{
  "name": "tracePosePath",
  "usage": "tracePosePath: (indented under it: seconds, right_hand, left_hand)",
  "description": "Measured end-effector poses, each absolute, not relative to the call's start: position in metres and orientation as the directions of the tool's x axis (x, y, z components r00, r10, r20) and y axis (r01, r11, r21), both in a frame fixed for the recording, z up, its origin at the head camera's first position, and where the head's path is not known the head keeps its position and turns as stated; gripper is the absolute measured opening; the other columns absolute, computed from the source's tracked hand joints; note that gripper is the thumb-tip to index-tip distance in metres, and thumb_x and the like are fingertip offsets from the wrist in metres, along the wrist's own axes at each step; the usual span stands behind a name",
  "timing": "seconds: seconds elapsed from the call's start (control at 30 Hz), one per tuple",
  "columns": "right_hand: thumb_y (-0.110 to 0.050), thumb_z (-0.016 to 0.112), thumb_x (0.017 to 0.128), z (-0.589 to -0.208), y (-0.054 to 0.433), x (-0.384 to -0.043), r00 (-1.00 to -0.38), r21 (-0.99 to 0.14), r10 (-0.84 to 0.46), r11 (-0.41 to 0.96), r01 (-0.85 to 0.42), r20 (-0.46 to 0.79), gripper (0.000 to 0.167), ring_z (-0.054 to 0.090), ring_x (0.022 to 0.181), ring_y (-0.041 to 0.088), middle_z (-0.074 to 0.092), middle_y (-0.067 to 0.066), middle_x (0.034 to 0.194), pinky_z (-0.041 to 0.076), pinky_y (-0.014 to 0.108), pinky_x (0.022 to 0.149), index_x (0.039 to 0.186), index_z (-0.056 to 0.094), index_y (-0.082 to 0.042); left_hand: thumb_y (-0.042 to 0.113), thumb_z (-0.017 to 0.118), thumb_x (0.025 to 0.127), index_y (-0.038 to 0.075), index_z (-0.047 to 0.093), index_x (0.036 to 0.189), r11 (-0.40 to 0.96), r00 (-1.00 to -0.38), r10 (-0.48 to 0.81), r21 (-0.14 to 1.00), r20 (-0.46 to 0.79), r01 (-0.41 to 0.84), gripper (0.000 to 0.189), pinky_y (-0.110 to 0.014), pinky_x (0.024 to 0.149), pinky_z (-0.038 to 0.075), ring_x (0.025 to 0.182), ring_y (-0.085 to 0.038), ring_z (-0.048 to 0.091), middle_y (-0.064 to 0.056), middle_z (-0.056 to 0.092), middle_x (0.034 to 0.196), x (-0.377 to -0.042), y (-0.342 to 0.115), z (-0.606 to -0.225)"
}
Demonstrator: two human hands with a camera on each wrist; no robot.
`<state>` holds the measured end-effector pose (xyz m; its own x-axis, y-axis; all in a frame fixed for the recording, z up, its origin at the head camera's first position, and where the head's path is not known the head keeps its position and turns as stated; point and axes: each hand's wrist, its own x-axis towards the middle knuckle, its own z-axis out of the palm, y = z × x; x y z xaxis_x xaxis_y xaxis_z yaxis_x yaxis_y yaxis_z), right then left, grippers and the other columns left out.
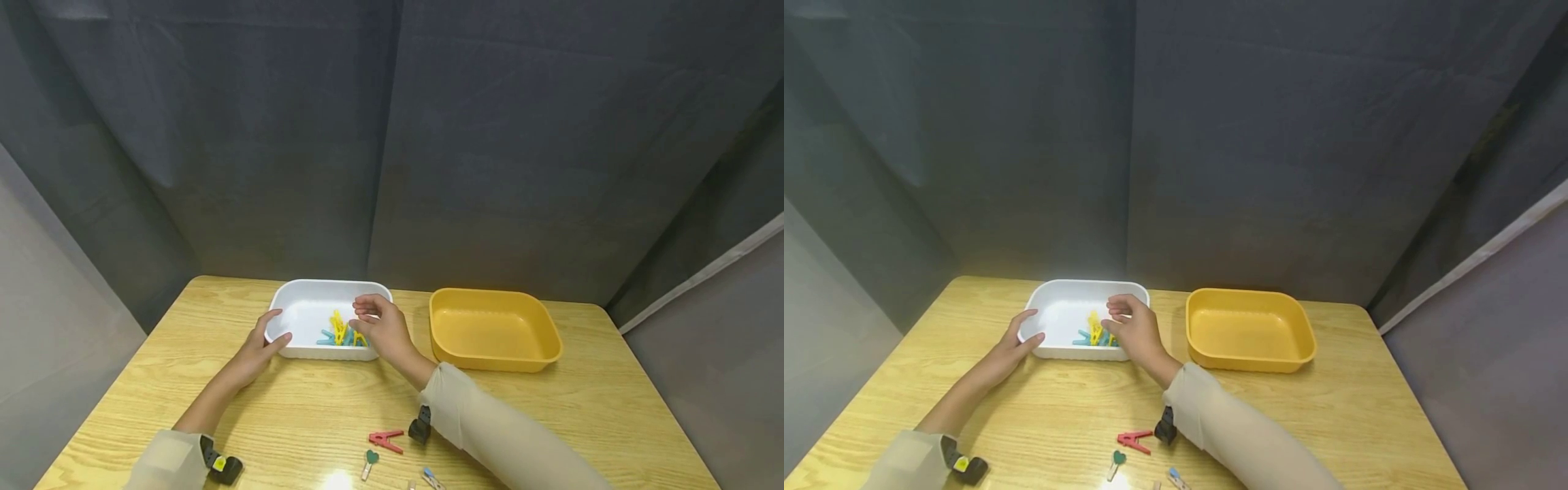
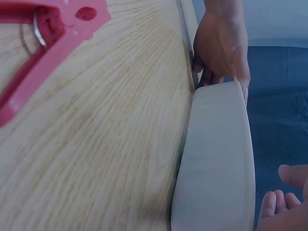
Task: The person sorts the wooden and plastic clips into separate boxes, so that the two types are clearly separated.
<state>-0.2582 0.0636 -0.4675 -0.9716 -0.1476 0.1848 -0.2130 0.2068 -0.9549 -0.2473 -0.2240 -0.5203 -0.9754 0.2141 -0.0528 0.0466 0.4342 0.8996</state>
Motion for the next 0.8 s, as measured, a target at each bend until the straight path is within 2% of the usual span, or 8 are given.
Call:
tracePosePath:
  seconds: [0.23,0.5,0.63,0.8]
  right_hand:
    - [0.006,0.078,0.086,-0.471,0.067,-0.255,-0.975,-0.954,-0.140,0.221,-0.201,0.173,0.036,0.067,0.110,0.030,0.068,0.025,0.120,0.057,0.028,0.095,0.120,0.067,0.002]
    - [0.009,0.077,0.086,-0.473,0.074,-0.244,-0.971,-0.961,-0.160,0.183,-0.209,0.180,0.035,0.067,0.111,0.034,0.067,0.027,0.119,0.057,0.028,0.095,0.119,0.066,0.005]
    - [0.010,0.076,0.086,-0.474,0.079,-0.238,-0.967,-0.964,-0.176,0.161,-0.211,0.182,0.035,0.066,0.113,0.039,0.066,0.029,0.119,0.057,0.033,0.098,0.119,0.066,0.006]
    - [0.005,0.077,0.088,-0.475,0.087,-0.229,-0.963,-0.967,-0.203,0.150,-0.207,0.175,0.035,0.065,0.115,0.038,0.066,0.027,0.122,0.055,0.035,0.101,0.121,0.065,0.004]
  left_hand:
    - [0.036,0.053,0.108,0.011,0.013,0.161,0.440,-0.976,0.211,0.897,-0.051,0.049,0.072,-0.063,0.123,0.014,0.152,-0.055,0.012,-0.036,0.005,0.165,-0.248,-0.224,-0.521]
    - [0.037,0.054,0.108,0.011,0.012,0.162,0.440,-0.976,0.213,0.897,-0.052,0.049,0.072,-0.063,0.123,0.016,0.151,-0.056,0.014,-0.037,0.005,0.164,-0.247,-0.224,-0.520]
    - [0.036,0.054,0.108,0.012,0.013,0.162,0.437,-0.976,0.211,0.898,-0.049,0.049,0.072,-0.063,0.123,0.016,0.151,-0.056,0.014,-0.037,0.005,0.165,-0.247,-0.224,-0.520]
    - [0.035,0.054,0.108,0.011,0.013,0.161,0.439,-0.978,0.206,0.897,-0.044,0.052,0.072,-0.063,0.123,0.017,0.151,-0.056,0.015,-0.037,0.006,0.164,-0.248,-0.225,-0.521]
